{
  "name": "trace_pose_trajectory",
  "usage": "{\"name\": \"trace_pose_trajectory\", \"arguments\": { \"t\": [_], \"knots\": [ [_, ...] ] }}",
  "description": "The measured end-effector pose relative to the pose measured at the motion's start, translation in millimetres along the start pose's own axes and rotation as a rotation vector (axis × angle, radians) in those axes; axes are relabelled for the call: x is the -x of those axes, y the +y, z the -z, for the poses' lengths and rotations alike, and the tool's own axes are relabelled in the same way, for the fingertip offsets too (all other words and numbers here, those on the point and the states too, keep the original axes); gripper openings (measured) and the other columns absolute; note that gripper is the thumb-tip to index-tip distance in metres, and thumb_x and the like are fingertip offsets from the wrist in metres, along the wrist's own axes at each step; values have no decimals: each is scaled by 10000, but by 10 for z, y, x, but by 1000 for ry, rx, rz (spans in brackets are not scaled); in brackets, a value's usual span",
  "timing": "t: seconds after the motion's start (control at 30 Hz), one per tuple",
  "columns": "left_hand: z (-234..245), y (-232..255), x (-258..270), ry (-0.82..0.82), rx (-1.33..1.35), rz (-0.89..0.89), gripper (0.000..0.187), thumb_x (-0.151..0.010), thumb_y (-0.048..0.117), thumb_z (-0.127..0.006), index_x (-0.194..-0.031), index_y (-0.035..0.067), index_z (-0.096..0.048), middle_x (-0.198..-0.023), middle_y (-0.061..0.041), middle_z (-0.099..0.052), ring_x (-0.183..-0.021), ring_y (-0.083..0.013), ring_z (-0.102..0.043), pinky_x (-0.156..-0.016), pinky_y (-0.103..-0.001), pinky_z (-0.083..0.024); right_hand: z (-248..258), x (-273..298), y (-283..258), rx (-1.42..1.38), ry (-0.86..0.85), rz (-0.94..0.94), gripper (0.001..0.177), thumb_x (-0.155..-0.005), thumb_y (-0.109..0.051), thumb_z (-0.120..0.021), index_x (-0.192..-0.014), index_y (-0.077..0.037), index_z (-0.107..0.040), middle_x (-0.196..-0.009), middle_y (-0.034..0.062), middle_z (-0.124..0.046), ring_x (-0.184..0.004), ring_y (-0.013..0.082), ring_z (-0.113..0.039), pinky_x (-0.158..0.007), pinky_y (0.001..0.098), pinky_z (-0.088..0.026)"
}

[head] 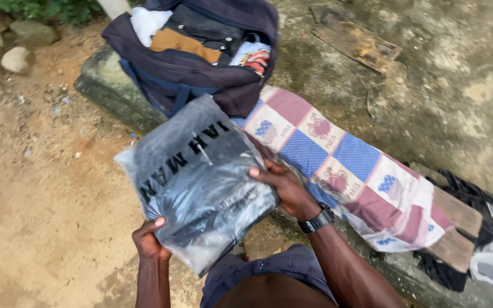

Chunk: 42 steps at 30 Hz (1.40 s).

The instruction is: The person removes plastic-wrapped and loose clothing items from a bag, placing them on a bench and chair, before putting some items back into the bag.

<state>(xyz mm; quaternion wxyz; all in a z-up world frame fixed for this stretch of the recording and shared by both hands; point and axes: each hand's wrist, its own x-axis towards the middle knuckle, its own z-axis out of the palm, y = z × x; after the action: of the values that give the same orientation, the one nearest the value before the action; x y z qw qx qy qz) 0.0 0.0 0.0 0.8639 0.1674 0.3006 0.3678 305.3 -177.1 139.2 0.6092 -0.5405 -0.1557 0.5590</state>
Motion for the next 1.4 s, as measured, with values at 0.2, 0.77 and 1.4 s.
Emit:
{"name": "trace_pose_trajectory", "arguments": {
  "t": [0.2, 0.77, 1.4],
  "knots": [
    [-413, 410, 110, 35, 57, -304, 775, -721, -10, -617, -1481, -55, -477, -1339, -162, -643, -1261, -364, -602, -1115, -506, -469, -380, -360, 41, -583, -367, 0, 691, -938, -536, -556, -1394, -17, -534, -1347, 148, -665, -1237, 270, -626, -1042, 457, -487],
    [-2415, 512, -1074, -229, -228, -538, 908, -641, -137, -708, -1486, 80, -458, -1338, -63, -608, -1329, -298, -559, -1121, -415, -500, -599, -1626, -1289, -75, -43, 411, 666, -860, -199, -821, -1379, 117, -551, -1356, 156, -664, -1234, 259, -639, -1096, 411, -492],
    [-2717, 1230, -3812, -453, -1448, 3, 238, -861, 267, -709, -997, 91, -793, -871, -67, -848, -793, -200, -799, -677, -363, -601, 308, -3796, -1408, -36, 560, 65, 571, -836, -303, -777, -1275, 28, -624, -1127, 97, -769, -952, 225, -732, -862, 348, -577]
  ]
}}
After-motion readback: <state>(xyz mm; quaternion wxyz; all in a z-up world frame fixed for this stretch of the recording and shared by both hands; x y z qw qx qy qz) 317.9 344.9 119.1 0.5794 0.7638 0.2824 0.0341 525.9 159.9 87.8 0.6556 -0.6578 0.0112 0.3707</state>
